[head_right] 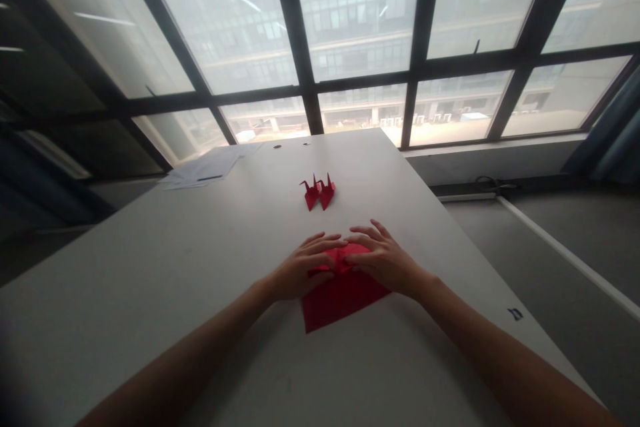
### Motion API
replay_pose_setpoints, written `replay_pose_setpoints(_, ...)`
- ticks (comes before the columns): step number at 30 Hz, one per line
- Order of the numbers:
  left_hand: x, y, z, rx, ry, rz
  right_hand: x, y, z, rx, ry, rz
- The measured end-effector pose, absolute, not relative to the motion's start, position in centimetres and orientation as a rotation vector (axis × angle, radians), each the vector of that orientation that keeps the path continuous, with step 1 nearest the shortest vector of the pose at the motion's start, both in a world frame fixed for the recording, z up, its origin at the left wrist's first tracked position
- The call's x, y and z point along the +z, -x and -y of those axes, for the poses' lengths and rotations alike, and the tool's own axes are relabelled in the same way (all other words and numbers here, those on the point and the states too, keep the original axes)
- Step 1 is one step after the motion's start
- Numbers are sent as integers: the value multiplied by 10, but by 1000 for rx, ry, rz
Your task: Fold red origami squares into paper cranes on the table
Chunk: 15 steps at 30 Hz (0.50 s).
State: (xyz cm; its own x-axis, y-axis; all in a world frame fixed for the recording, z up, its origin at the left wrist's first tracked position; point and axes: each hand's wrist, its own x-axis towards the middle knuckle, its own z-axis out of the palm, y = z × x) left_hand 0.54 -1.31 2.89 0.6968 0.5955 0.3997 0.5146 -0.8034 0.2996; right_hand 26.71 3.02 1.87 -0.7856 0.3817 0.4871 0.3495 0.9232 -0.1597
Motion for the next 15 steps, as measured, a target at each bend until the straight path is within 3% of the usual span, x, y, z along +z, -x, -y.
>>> replay_pose_setpoints(10,31,-7,16,669,-2699,-931,12,-262,-31,122,514,2473)
replay_pose_setpoints(15,26,-5,12,855,-2717,-1010,8,-261,-31,392,784,2107)
